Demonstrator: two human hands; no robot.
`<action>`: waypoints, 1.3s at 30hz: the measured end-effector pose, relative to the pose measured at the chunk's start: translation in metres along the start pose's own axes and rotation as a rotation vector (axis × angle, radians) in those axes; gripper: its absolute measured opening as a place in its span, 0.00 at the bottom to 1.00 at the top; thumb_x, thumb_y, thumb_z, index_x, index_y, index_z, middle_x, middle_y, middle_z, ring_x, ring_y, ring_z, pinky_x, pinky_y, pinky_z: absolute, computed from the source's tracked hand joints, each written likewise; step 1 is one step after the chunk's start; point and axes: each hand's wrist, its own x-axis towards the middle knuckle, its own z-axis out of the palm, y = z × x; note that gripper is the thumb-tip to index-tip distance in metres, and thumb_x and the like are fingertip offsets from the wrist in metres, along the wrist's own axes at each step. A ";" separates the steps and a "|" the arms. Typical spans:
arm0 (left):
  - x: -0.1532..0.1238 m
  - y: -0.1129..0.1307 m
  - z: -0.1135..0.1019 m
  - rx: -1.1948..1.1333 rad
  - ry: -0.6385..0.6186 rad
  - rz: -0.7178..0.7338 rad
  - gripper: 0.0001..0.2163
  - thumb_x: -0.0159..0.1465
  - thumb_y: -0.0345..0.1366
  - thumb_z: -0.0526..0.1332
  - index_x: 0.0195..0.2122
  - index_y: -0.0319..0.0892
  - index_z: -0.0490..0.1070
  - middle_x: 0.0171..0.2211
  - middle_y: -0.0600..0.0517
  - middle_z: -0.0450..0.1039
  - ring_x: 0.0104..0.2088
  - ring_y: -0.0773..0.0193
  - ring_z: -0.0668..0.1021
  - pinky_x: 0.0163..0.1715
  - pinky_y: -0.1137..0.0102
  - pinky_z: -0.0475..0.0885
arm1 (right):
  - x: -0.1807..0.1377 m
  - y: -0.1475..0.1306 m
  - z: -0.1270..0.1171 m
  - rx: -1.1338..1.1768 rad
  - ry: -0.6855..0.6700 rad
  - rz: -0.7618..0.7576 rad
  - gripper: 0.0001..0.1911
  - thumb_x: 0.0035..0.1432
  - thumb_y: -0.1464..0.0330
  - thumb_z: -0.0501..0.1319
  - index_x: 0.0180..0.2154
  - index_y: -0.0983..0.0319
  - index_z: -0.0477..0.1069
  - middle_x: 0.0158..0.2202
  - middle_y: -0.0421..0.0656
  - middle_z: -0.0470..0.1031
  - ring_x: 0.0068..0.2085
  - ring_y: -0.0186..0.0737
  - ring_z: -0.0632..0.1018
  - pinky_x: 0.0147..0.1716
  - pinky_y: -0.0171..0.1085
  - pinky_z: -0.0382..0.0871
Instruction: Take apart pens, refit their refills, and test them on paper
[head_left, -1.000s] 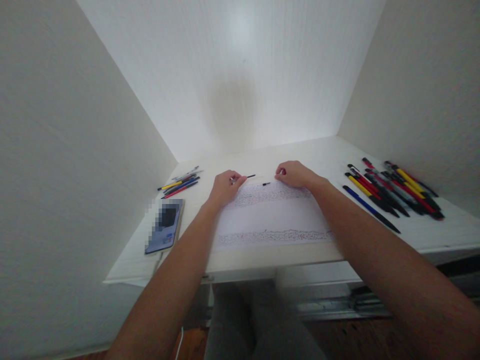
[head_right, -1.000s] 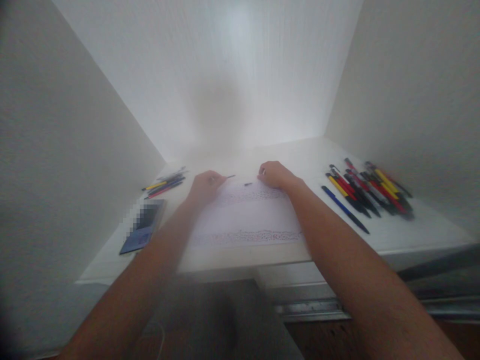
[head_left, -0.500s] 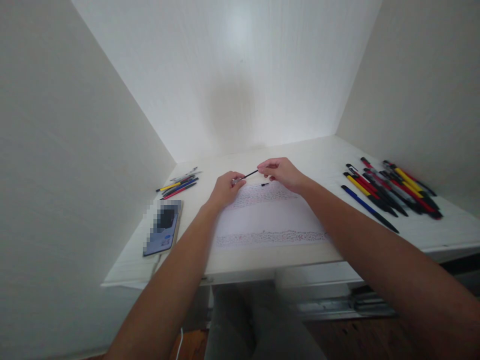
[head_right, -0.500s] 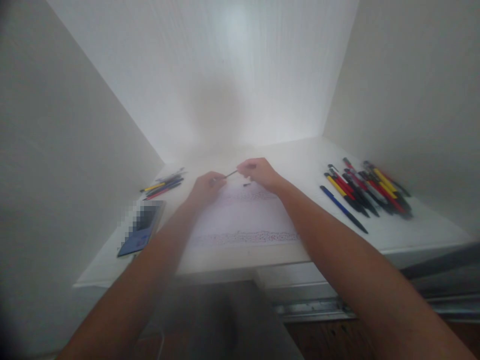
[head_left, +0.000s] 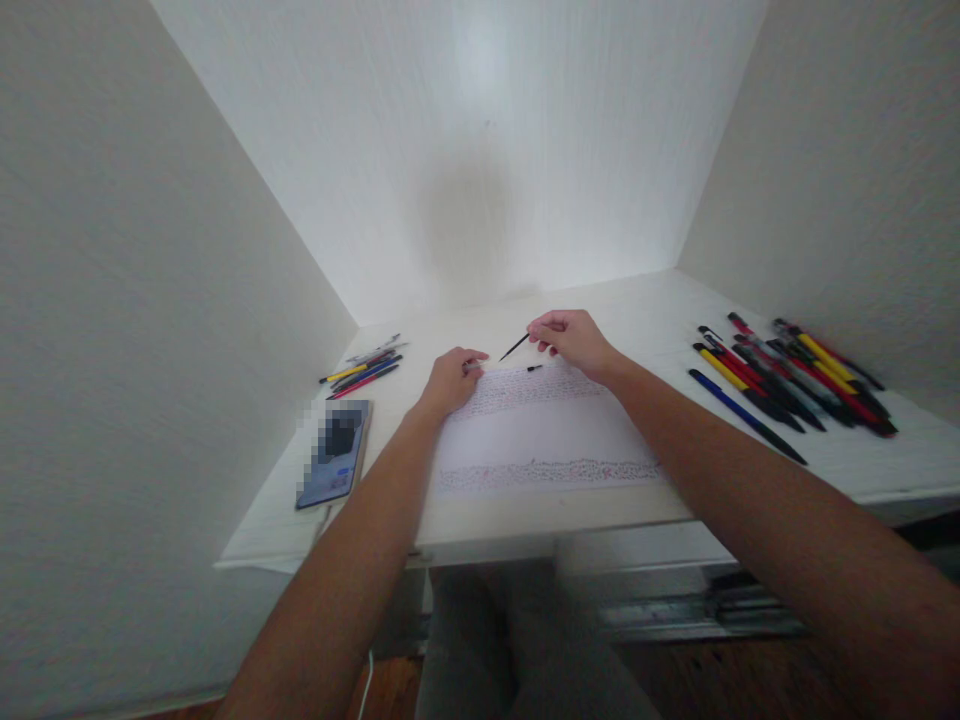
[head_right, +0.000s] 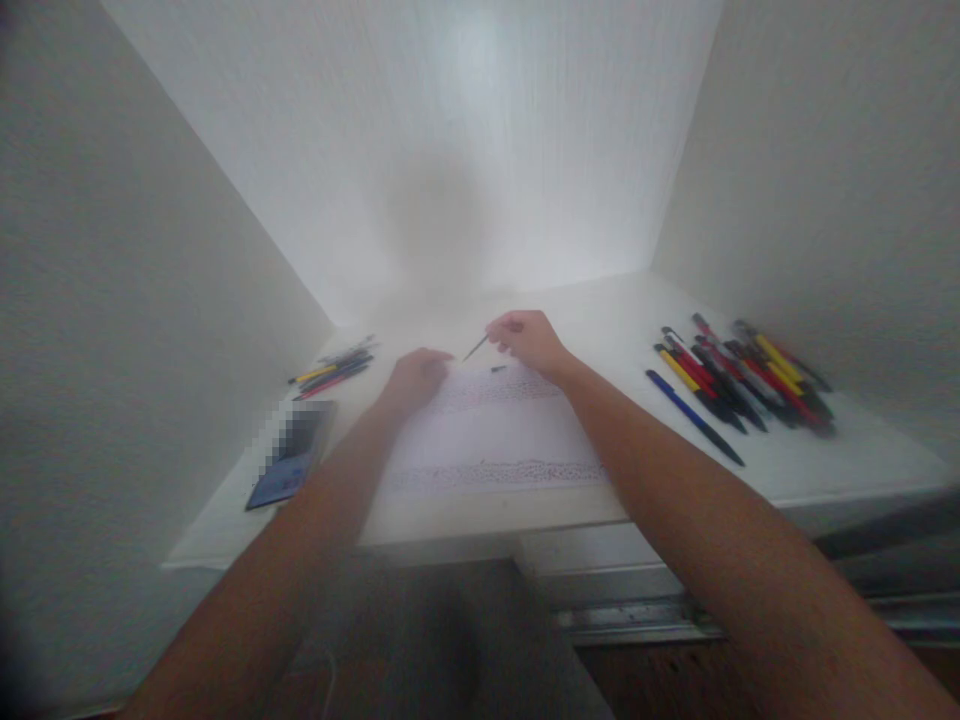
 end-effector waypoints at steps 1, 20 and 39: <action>0.000 0.000 0.000 0.000 0.011 -0.001 0.12 0.63 0.28 0.60 0.46 0.42 0.78 0.43 0.48 0.78 0.43 0.61 0.78 0.50 0.65 0.71 | 0.000 0.000 0.000 -0.002 -0.001 -0.002 0.11 0.56 0.63 0.67 0.35 0.65 0.79 0.31 0.47 0.78 0.29 0.36 0.75 0.25 0.34 0.65; -0.001 0.002 -0.013 0.093 -0.044 -0.009 0.11 0.64 0.34 0.61 0.45 0.44 0.81 0.40 0.48 0.76 0.38 0.61 0.77 0.45 0.66 0.73 | 0.002 -0.003 -0.001 0.034 0.090 0.040 0.23 0.71 0.55 0.57 0.27 0.62 0.65 0.21 0.39 0.66 0.21 0.30 0.66 0.19 0.31 0.58; -0.002 0.021 -0.013 0.001 0.015 0.038 0.08 0.61 0.40 0.65 0.35 0.42 0.79 0.32 0.50 0.76 0.33 0.63 0.75 0.38 0.67 0.70 | -0.004 -0.020 -0.005 0.354 -0.119 0.397 0.31 0.72 0.50 0.51 0.26 0.65 0.72 0.16 0.39 0.59 0.15 0.30 0.60 0.13 0.32 0.53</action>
